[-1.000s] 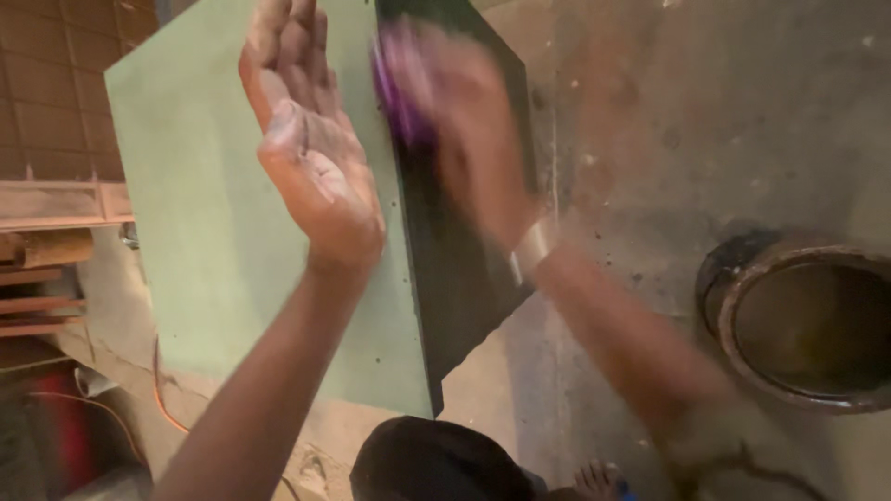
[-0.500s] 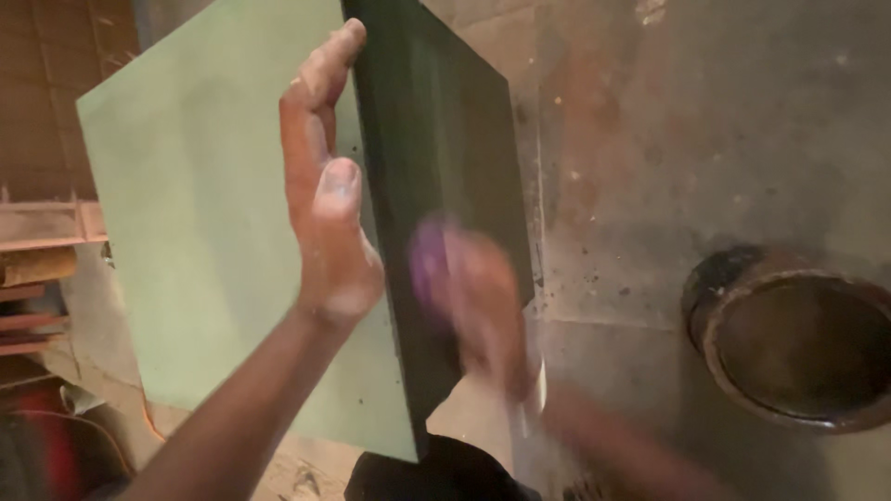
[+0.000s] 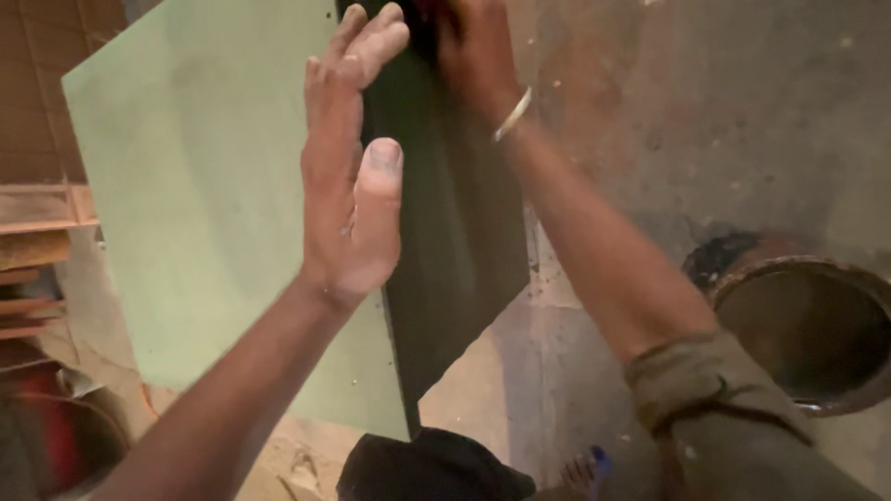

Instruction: The person applies dark green paint to wooden furniture pieces using a purple cloth. They wipe the paint onto small rectangular frames and a larger cabinet door, covering edges and flat surfaces.

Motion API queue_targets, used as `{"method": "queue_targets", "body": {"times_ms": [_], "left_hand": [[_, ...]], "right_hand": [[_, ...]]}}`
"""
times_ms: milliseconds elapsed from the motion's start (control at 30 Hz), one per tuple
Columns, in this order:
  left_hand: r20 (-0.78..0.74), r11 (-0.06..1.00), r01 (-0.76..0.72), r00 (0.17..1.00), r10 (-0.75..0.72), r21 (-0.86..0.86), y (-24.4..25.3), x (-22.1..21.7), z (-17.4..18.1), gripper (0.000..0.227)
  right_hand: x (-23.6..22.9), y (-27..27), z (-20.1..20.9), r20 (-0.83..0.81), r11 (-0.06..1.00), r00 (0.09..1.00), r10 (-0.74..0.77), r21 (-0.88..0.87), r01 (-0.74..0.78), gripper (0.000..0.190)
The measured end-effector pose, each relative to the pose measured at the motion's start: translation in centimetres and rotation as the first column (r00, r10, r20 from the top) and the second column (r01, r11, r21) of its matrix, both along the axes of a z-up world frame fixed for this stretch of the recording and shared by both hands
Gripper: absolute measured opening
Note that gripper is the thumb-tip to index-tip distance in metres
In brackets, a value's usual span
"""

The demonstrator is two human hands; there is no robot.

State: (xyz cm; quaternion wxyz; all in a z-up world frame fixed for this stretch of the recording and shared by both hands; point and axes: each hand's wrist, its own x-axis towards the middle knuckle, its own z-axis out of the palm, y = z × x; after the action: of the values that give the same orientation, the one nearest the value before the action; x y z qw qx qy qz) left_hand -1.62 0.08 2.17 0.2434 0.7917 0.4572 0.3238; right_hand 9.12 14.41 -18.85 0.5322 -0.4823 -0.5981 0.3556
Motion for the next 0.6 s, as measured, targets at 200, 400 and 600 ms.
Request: {"method": "queue_targets", "body": {"times_ms": [200,400,600], "left_hand": [[-0.162,0.999,0.041,0.986,-0.043,-0.014,1.2,1.1,0.0,0.044],[-0.136,0.998,0.039,0.990,-0.045,-0.051,1.7,1.5,0.0,0.045],[-0.094,0.999,0.007,0.995,-0.011,-0.052,1.3,2.0,0.1,0.046]], "right_hand": [[0.3,-23.6,0.9,-0.200,0.988,0.980,-0.017,0.145,0.046,0.025],[0.4,-28.0,0.5,-0.412,0.998,0.911,-0.017,-0.062,-0.009,0.023],[1.3,-4.5,-3.2,-0.115,0.962,0.993,-0.005,0.269,0.036,0.025]]}}
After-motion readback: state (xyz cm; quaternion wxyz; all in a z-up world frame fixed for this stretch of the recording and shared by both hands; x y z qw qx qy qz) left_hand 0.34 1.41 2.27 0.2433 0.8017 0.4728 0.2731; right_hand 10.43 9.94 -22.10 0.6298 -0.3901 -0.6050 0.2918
